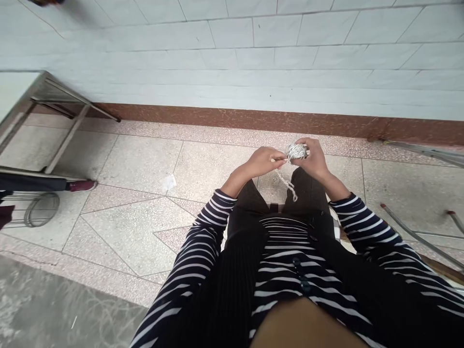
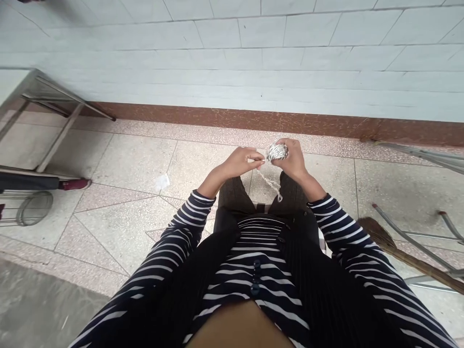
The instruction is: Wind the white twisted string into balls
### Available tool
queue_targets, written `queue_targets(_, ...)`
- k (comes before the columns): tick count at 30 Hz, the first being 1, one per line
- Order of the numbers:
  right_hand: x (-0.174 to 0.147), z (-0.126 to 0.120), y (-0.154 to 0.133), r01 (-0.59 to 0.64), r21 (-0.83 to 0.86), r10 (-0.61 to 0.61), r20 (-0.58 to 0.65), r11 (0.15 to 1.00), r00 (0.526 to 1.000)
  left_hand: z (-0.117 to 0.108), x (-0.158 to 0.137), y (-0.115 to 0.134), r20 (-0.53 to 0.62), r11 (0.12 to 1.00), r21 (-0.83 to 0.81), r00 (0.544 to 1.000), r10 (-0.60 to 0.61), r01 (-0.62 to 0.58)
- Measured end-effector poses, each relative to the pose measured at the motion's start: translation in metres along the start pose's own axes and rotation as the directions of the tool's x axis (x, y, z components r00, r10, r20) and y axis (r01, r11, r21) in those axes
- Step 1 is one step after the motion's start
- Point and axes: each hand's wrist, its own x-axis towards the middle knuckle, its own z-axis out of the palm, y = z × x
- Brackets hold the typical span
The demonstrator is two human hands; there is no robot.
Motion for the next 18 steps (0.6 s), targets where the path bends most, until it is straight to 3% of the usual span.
queue_targets(4,-0.016,0.015,-0.007,-0.081,0.130,0.066,0.118,0.988,0.991,-0.001,0.009,-0.012,-0.088,0.974,0.215,0.991,0.099,-0.078)
queue_targets(7,-0.024,0.011,-0.012,-0.131,0.242,0.082,0.202,0.961,0.976,0.008,0.014,-0.022,-0.107,0.963,0.238,0.982,0.158,-0.129)
queue_targets(12,-0.035,-0.006,-0.021,-0.182,0.428,0.064,0.276,0.885,0.959,0.026,0.024,-0.047,-0.175,0.995,0.083,0.983,0.064,-0.050)
queue_targets(15,-0.037,-0.019,-0.027,-0.286,0.603,0.133,0.285,0.745,0.949,0.031,0.027,-0.063,-0.192,0.995,-0.095,0.980,-0.050,0.032)
queue_targets(18,-0.035,-0.033,-0.036,-0.312,0.725,0.252,0.195,0.614,0.948,0.034,0.024,-0.070,-0.147,0.964,-0.260,0.984,-0.099,0.058)
